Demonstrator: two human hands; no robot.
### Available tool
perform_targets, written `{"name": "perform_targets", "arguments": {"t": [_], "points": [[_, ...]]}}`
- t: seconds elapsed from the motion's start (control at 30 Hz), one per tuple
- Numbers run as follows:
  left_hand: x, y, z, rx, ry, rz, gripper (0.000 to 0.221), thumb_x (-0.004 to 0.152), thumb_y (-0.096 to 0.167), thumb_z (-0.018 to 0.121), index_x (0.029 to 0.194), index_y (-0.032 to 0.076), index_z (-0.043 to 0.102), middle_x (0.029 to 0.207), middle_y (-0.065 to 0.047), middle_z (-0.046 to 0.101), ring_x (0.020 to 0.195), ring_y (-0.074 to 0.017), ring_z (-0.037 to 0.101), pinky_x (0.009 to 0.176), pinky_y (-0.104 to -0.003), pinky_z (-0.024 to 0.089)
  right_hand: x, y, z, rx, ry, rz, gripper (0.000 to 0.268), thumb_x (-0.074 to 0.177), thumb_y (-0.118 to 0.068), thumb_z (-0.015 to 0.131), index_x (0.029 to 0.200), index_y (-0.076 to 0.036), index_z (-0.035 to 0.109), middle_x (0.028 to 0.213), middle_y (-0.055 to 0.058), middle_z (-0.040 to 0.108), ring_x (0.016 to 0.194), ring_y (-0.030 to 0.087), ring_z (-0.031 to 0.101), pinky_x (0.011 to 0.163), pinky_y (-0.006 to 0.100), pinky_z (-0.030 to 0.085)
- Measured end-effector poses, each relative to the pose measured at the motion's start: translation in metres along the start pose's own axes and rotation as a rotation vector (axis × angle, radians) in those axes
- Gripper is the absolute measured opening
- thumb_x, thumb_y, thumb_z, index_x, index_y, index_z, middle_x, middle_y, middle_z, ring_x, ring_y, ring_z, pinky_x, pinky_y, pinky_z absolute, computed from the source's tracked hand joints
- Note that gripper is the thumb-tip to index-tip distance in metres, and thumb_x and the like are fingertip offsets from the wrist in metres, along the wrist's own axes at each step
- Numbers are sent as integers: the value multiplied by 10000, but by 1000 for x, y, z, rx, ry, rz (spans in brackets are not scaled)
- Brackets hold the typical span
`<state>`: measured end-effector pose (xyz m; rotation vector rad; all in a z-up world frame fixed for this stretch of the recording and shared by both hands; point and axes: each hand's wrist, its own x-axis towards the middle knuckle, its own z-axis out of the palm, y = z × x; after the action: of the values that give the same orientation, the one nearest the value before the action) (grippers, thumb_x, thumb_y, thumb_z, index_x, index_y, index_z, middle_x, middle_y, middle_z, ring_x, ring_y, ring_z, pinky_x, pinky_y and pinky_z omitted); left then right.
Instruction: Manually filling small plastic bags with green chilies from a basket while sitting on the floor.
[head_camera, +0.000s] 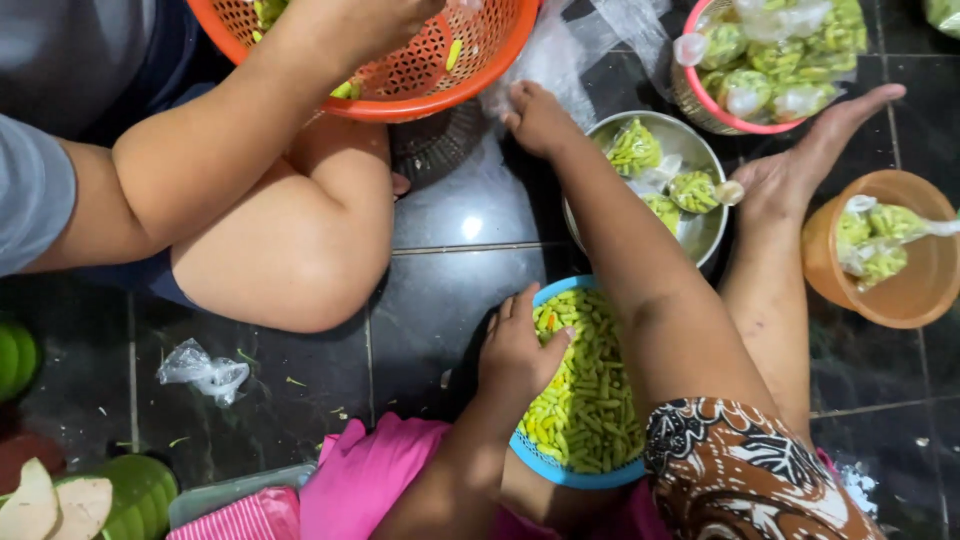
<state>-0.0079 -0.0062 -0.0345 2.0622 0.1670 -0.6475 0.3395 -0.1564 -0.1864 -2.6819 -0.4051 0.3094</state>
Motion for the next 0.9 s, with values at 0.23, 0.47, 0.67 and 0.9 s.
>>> {"name": "perform_targets", "arguments": {"t": [0.23,0.47,0.67,0.9], "points": [[2,-7,-13,-244,537,526,257,832,157,717,1081,97,741,1097,-96,719,1050,-282,668,996,-381,494,-120,-79,-3,309,-254,-242,468,1027,-536,494,1073,-102,661,1042,109,711,951,221,656,883,397,490],[-13,-2,-37,-165,750,452,234,929,223,666,1156,169,684,1363,-62,483,1299,-366,399,1058,-555,329,-251,-67,-82,631,93,-268,242,909,-183,804,1145,-134,783,1228,173,681,1196,364,626,966,470,512],[11,-8,-27,20,406,43,319,936,408,605,1220,295,695,1681,-12,224,1558,-363,78,1112,-744,151,-381,211,-120,334,1071,582,274,914,-278,828,1068,-131,657,1056,121,706,871,401,692,720,543,548],[12,6,-35,96,149,-204,513,945,562,442,1287,278,698,1725,13,109,1586,-300,-42,1187,-686,19,-453,164,-133,847,1255,1486,862,759,-722,743,1376,-133,613,1197,44,731,827,186,771,608,291,637]]}}
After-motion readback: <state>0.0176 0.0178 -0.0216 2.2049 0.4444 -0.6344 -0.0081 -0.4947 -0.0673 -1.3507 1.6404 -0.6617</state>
